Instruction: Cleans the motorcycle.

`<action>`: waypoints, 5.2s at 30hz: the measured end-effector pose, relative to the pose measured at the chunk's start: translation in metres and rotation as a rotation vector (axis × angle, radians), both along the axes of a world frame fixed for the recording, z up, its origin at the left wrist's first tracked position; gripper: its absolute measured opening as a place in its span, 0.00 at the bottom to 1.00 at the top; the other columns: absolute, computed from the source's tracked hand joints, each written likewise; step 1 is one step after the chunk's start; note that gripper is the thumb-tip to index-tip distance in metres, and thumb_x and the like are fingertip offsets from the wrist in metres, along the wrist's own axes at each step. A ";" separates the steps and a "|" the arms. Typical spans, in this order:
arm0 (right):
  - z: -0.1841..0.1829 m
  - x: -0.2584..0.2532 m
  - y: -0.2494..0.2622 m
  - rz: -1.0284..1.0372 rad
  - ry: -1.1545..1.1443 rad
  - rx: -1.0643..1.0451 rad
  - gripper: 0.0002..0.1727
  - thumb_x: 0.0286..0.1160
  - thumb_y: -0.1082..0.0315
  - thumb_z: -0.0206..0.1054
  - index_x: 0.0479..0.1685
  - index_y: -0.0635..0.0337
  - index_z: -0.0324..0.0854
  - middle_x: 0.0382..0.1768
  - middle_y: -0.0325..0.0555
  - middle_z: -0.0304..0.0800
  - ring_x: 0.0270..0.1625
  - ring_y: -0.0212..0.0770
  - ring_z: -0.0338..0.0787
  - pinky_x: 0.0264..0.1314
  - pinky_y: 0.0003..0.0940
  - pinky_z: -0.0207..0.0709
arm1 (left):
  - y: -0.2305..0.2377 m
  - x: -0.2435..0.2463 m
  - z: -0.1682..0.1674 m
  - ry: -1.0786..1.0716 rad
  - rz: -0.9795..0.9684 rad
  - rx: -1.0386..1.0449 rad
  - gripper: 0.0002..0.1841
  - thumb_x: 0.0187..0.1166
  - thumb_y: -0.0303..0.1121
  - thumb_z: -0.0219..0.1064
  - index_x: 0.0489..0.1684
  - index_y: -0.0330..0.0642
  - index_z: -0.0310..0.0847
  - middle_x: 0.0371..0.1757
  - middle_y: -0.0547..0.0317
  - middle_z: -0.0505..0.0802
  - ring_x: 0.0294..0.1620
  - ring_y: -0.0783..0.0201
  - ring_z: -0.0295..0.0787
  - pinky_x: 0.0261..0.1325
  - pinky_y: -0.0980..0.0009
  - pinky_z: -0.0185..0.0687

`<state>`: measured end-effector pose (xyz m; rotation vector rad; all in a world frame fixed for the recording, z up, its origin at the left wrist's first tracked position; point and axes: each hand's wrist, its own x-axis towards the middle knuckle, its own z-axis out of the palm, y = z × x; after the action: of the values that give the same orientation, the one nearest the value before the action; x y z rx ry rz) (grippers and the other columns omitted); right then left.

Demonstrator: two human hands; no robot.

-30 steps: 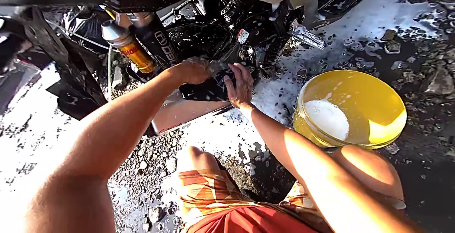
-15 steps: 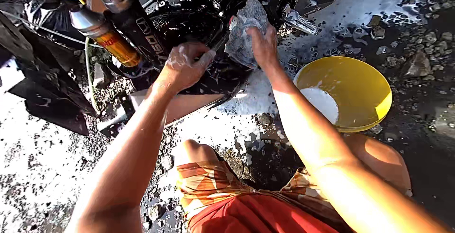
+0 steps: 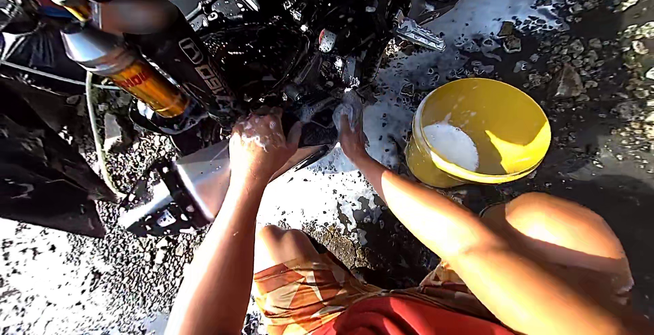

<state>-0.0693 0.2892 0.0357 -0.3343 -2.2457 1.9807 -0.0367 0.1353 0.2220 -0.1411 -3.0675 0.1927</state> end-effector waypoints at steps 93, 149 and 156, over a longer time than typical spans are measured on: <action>0.086 -0.145 0.027 0.619 -0.021 0.813 0.23 0.83 0.60 0.63 0.58 0.77 0.79 0.62 0.73 0.83 0.71 0.66 0.82 0.74 0.65 0.72 | 0.014 0.000 -0.024 0.289 0.044 0.112 0.25 0.81 0.54 0.56 0.45 0.40 0.89 0.50 0.46 0.94 0.55 0.45 0.91 0.57 0.45 0.80; 0.149 -0.085 0.219 1.123 0.072 0.496 0.25 0.75 0.66 0.72 0.72 0.62 0.80 0.62 0.47 0.91 0.63 0.32 0.89 0.73 0.34 0.82 | 0.142 -0.019 -0.210 -0.402 0.362 1.386 0.35 0.79 0.46 0.72 0.81 0.37 0.68 0.71 0.35 0.83 0.70 0.43 0.83 0.73 0.42 0.77; 0.149 -0.028 0.162 1.498 -0.089 1.167 0.41 0.74 0.38 0.71 0.78 0.60 0.72 0.61 0.57 0.88 0.67 0.54 0.86 0.73 0.57 0.74 | 0.180 -0.015 -0.159 -0.701 0.232 2.927 0.40 0.73 0.81 0.41 0.57 0.60 0.83 0.51 0.57 0.94 0.52 0.56 0.93 0.49 0.51 0.91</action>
<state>-0.0969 0.4512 0.1851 1.7376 -3.4526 0.1947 -0.0515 0.3153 0.0626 -0.2541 0.3739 2.7231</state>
